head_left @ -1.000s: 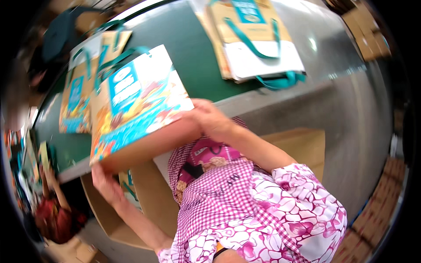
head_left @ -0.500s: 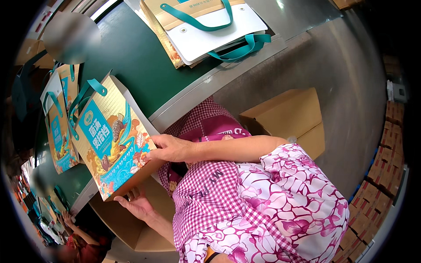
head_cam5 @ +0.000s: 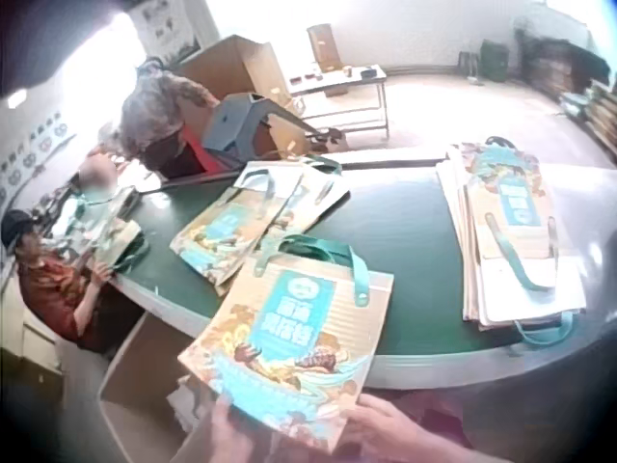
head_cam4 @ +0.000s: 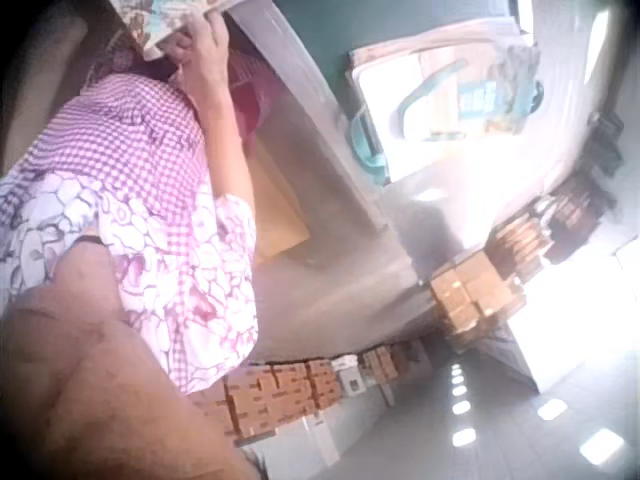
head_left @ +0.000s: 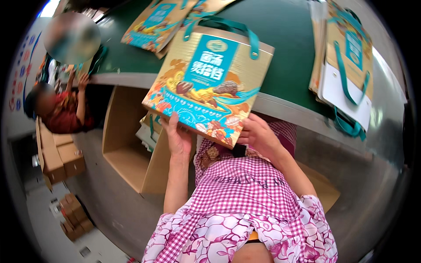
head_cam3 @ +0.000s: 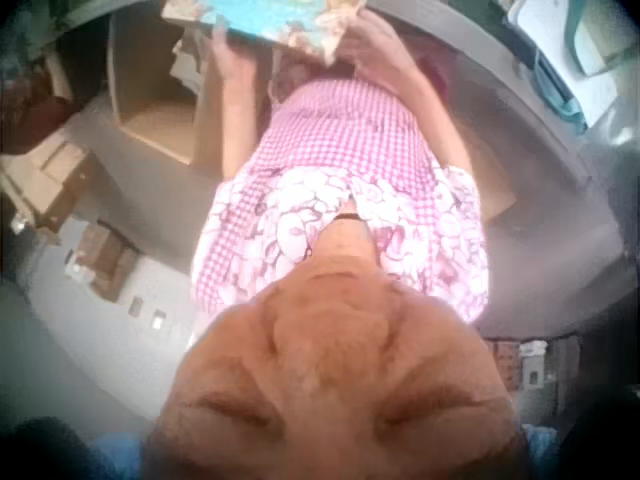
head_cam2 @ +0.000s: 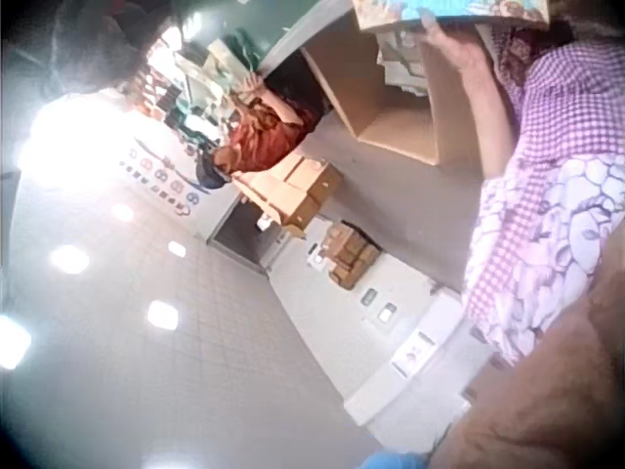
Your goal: The person folds and assembles paper gift bags by hand at a production workstation, creasing edges and checking the bag structure before placing them into a cardboard box.
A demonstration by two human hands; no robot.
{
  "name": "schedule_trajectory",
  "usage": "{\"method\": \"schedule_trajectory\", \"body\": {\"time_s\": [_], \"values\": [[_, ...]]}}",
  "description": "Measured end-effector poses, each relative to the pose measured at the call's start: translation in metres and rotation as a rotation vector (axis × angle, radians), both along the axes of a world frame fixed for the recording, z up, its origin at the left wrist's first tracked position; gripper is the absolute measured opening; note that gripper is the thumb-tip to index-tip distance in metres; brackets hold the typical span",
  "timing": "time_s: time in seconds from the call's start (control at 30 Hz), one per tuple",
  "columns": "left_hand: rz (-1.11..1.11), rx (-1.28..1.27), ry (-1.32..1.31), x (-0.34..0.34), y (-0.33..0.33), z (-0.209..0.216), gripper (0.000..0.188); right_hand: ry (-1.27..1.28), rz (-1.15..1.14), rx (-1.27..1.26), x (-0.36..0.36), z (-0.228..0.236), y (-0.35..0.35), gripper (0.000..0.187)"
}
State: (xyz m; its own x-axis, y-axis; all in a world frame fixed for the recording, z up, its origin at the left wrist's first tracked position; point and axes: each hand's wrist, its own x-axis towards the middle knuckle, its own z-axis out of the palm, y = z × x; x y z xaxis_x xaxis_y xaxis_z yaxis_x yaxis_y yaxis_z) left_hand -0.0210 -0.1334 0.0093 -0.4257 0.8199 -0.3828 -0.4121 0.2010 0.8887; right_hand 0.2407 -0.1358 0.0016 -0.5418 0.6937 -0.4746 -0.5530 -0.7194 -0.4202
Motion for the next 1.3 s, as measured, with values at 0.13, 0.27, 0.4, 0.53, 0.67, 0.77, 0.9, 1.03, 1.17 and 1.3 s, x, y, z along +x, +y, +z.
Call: {"method": "schedule_trajectory", "body": {"time_s": [0.13,0.27,0.4,0.53,0.67,0.77,0.9,1.03,1.17,1.3], "values": [[0.05,0.103,-0.051,-0.003,0.007,0.001,0.091,-0.054,0.005,0.143,0.023,-0.004,0.018,0.042],[0.001,0.174,-0.157,-0.002,0.005,-0.003,0.067,-0.151,0.123,0.259,0.042,-0.02,0.047,0.045],[0.132,0.204,-0.115,0.017,0.003,-0.018,0.056,-0.155,0.274,0.401,0.046,-0.041,0.096,0.049],[0.22,0.319,0.472,-0.036,-0.017,-0.062,0.065,-0.07,0.563,0.57,0.003,-0.052,0.12,0.045],[0.203,0.244,-0.116,-0.07,-0.054,-0.082,0.09,-0.007,0.602,0.487,-0.061,-0.09,0.107,0.033],[0.092,0.16,-0.06,-0.073,-0.059,-0.095,0.078,-0.062,0.66,0.476,-0.09,-0.095,0.088,0.026],[0.113,0.049,0.058,-0.066,-0.058,-0.107,0.044,-0.055,0.71,0.587,-0.093,-0.085,0.058,0.024],[0.11,0.044,0.035,-0.14,-0.111,-0.109,0.023,-0.143,0.828,0.56,-0.124,-0.058,0.018,0.031],[0.168,0.031,0.117,-0.18,-0.142,-0.111,0.019,-0.18,1.108,0.754,-0.101,-0.057,0.035,0.043],[0.251,-0.014,0.167,-0.215,-0.177,-0.108,0.016,-0.235,1.136,0.859,-0.059,-0.036,0.053,0.047]]}}
